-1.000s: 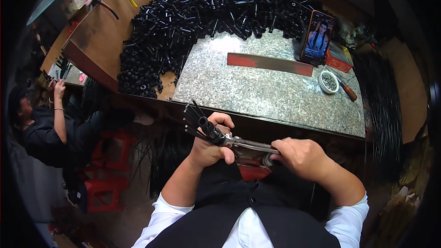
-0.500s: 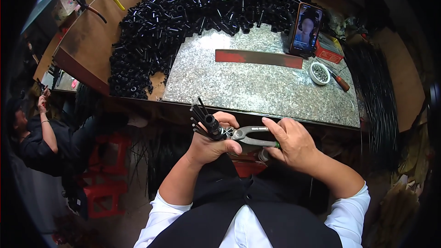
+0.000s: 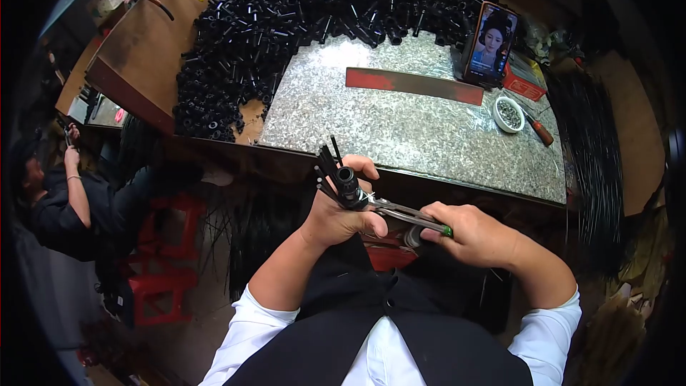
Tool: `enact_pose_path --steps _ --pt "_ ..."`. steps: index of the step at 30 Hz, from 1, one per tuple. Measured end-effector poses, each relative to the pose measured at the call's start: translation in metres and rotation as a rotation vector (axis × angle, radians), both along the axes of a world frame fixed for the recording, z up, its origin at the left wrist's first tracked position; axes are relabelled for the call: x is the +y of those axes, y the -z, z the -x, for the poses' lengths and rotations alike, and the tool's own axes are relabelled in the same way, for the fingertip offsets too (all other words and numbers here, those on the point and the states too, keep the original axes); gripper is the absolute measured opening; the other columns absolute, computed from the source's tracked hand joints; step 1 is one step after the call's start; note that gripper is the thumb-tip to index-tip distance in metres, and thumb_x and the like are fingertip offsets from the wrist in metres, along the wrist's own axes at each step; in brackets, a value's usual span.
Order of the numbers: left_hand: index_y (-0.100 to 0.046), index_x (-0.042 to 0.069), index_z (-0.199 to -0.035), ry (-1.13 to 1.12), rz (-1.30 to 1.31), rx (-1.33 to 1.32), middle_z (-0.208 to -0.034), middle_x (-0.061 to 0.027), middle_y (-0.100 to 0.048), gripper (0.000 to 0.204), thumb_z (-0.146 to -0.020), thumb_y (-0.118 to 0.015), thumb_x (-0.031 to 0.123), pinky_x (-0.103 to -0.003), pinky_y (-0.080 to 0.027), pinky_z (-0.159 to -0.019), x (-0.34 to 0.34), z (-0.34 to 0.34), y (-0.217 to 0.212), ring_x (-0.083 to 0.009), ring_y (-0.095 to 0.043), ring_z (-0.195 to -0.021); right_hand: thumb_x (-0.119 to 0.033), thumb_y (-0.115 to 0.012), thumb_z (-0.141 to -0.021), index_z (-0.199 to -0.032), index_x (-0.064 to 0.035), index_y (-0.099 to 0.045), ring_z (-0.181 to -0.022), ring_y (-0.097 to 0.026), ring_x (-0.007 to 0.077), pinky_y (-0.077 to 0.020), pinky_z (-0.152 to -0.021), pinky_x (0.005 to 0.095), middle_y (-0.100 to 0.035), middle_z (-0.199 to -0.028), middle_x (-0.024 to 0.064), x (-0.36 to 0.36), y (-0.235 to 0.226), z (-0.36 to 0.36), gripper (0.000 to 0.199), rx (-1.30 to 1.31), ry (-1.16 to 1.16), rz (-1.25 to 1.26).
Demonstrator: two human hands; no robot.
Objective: Assembling and trimming bundles of small black connector components using pliers at a production workbench.
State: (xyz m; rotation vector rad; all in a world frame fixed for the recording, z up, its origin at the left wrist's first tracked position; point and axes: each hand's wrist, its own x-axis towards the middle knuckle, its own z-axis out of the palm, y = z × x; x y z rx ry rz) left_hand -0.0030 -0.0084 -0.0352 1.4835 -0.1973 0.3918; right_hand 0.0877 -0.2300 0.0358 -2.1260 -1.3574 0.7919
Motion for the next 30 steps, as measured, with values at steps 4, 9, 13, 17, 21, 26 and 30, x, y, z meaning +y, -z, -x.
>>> enact_pose_path --steps 4,9,13,17,21,26,30 --pt "-0.038 0.001 -0.107 -0.010 0.078 0.094 -0.055 0.0085 -0.037 0.086 -0.051 -0.081 0.050 -0.016 -0.029 -0.051 -0.002 -0.001 -0.004 0.0000 -0.037 -0.052 -0.021 -0.059 -0.091 -0.096 -0.0037 -0.050 -0.068 -0.061 0.0412 -0.0464 -0.057 0.0456 -0.061 -0.068 0.0197 0.001 0.012 0.006 0.020 0.098 0.115 0.009" --pt "-0.038 0.001 -0.107 0.010 0.005 0.048 -0.056 0.0096 -0.039 0.088 -0.049 -0.080 0.052 -0.016 -0.032 -0.054 0.002 -0.004 -0.002 0.0004 -0.038 -0.053 -0.016 -0.063 -0.087 -0.097 -0.0034 -0.054 -0.069 -0.062 0.0353 -0.0477 -0.057 0.0391 -0.061 -0.077 0.0159 -0.006 0.019 0.001 0.018 -0.109 0.055 -0.088" --pt "-0.036 0.004 -0.102 0.092 0.062 0.101 -0.062 0.0087 -0.043 0.085 -0.048 -0.080 0.053 -0.015 -0.034 -0.057 0.007 -0.001 -0.008 0.0008 -0.039 -0.057 -0.015 -0.065 -0.084 -0.095 -0.0046 -0.055 -0.064 -0.061 0.0299 -0.0488 -0.055 0.0382 -0.058 -0.075 0.0117 -0.012 0.009 -0.001 0.018 -0.585 0.088 -0.088" --pt "-0.032 0.010 -0.093 0.244 0.255 0.218 -0.065 0.0080 -0.037 0.077 -0.049 -0.085 0.044 -0.018 -0.030 -0.052 0.004 -0.001 -0.009 0.0003 -0.034 -0.056 -0.012 -0.064 -0.082 -0.098 -0.0035 -0.056 -0.060 -0.058 0.0272 -0.0470 -0.053 0.0380 -0.054 -0.070 0.0106 -0.019 -0.003 0.001 0.019 -0.748 0.072 -0.059" --pt "-0.031 0.014 -0.090 0.252 0.252 0.248 -0.069 0.0083 -0.028 0.076 -0.048 -0.091 0.033 -0.019 -0.025 -0.051 0.000 -0.003 -0.001 -0.0009 -0.029 -0.057 -0.006 -0.060 -0.078 -0.103 -0.0017 -0.058 -0.058 -0.056 0.0240 -0.0454 -0.053 0.0360 -0.050 -0.068 0.0089 -0.021 -0.015 0.003 0.025 -0.889 0.055 -0.041" --pt "-0.031 0.014 -0.085 0.216 0.170 0.220 -0.069 0.0085 -0.026 0.071 -0.052 -0.092 0.026 -0.021 -0.022 -0.050 -0.006 -0.005 -0.008 -0.0021 -0.025 -0.058 -0.004 -0.058 -0.076 -0.105 -0.0007 -0.058 -0.059 -0.056 0.0229 -0.0456 -0.054 0.0347 -0.050 -0.068 0.0081 -0.019 -0.023 0.004 0.029 -0.960 0.025 0.007" --pt "-0.030 0.014 -0.083 0.176 -0.042 0.135 -0.066 0.0088 -0.024 0.065 -0.061 -0.091 0.017 -0.022 -0.022 -0.049 -0.007 -0.007 -0.002 -0.0022 -0.023 -0.056 -0.005 -0.058 -0.075 -0.106 0.0003 -0.057 -0.060 -0.057 0.0226 -0.0466 -0.055 0.0342 -0.051 -0.069 0.0083 -0.019 -0.021 0.008 0.031 -0.961 0.009 0.076"
